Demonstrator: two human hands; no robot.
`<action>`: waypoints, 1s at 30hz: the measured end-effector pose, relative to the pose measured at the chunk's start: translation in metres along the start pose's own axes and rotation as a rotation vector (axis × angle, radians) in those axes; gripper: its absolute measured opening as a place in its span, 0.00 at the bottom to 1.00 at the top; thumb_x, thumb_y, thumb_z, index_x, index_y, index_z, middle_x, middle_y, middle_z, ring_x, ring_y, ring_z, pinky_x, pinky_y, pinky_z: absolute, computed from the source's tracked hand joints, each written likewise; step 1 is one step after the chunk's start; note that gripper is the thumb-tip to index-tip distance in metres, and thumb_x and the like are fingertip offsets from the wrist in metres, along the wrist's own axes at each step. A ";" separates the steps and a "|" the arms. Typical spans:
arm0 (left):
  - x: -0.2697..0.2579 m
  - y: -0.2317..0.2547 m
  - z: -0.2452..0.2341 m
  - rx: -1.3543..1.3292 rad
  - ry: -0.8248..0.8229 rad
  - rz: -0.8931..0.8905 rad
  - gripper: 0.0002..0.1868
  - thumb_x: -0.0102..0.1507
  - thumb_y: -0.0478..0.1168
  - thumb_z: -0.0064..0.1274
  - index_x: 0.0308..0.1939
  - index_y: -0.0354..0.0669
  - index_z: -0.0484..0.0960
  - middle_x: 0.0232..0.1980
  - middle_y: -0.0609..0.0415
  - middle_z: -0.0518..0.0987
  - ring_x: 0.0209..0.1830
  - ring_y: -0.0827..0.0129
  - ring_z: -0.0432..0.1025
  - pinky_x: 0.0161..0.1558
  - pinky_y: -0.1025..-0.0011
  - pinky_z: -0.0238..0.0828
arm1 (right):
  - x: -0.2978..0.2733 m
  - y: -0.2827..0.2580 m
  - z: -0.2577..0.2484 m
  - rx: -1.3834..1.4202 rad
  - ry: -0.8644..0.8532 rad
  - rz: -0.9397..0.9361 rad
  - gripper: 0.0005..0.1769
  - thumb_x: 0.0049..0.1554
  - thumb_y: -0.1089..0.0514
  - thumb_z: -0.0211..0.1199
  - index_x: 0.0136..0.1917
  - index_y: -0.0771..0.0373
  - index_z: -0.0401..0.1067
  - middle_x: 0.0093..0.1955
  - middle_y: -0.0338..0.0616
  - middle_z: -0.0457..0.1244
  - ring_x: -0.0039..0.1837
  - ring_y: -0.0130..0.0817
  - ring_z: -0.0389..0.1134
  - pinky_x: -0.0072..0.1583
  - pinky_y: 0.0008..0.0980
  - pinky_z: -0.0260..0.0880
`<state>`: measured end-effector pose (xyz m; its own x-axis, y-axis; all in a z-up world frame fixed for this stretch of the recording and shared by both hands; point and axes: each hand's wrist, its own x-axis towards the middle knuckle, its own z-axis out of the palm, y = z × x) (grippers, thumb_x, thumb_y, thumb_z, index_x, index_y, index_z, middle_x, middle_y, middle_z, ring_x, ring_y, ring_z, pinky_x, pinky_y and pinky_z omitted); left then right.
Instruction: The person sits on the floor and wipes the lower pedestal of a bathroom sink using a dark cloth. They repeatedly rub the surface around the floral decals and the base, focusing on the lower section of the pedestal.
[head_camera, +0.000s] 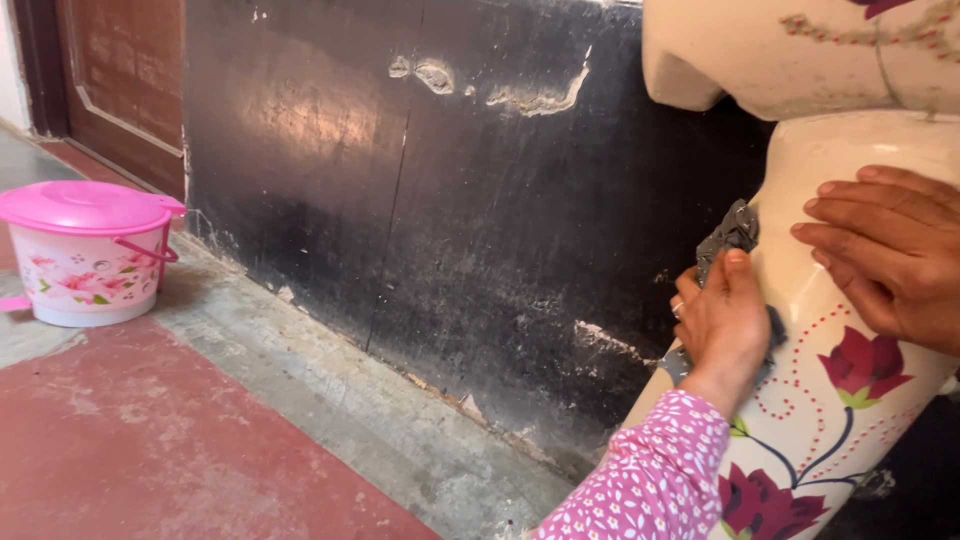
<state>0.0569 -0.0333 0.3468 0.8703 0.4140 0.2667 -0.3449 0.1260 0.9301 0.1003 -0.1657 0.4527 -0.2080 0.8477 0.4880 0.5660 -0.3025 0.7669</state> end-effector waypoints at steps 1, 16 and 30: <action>-0.006 0.004 0.002 -0.021 0.024 -0.009 0.34 0.69 0.62 0.26 0.73 0.51 0.66 0.75 0.43 0.56 0.77 0.47 0.48 0.75 0.46 0.43 | 0.000 0.000 0.001 -0.003 -0.004 -0.001 0.16 0.52 0.65 0.69 0.55 0.61 0.79 0.59 0.47 0.70 0.69 0.42 0.70 0.73 0.46 0.67; -0.003 0.021 0.018 0.061 0.109 0.180 0.28 0.69 0.55 0.35 0.72 0.58 0.72 0.63 0.38 0.63 0.66 0.43 0.56 0.68 0.43 0.48 | 0.003 0.005 -0.002 -0.019 -0.060 -0.047 0.25 0.46 0.67 0.62 0.58 0.63 0.77 0.58 0.49 0.69 0.66 0.46 0.70 0.72 0.52 0.66; 0.112 -0.002 0.028 0.021 -0.078 -0.103 0.29 0.69 0.58 0.30 0.69 0.61 0.74 0.68 0.49 0.75 0.69 0.48 0.66 0.70 0.55 0.59 | -0.001 0.008 0.003 -0.008 -0.057 -0.045 0.18 0.48 0.67 0.62 0.53 0.65 0.78 0.57 0.52 0.70 0.66 0.49 0.71 0.72 0.54 0.68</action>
<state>0.1654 -0.0126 0.3823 0.9259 0.3279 0.1877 -0.2457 0.1451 0.9584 0.1075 -0.1678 0.4575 -0.1874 0.8840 0.4282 0.5502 -0.2666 0.7913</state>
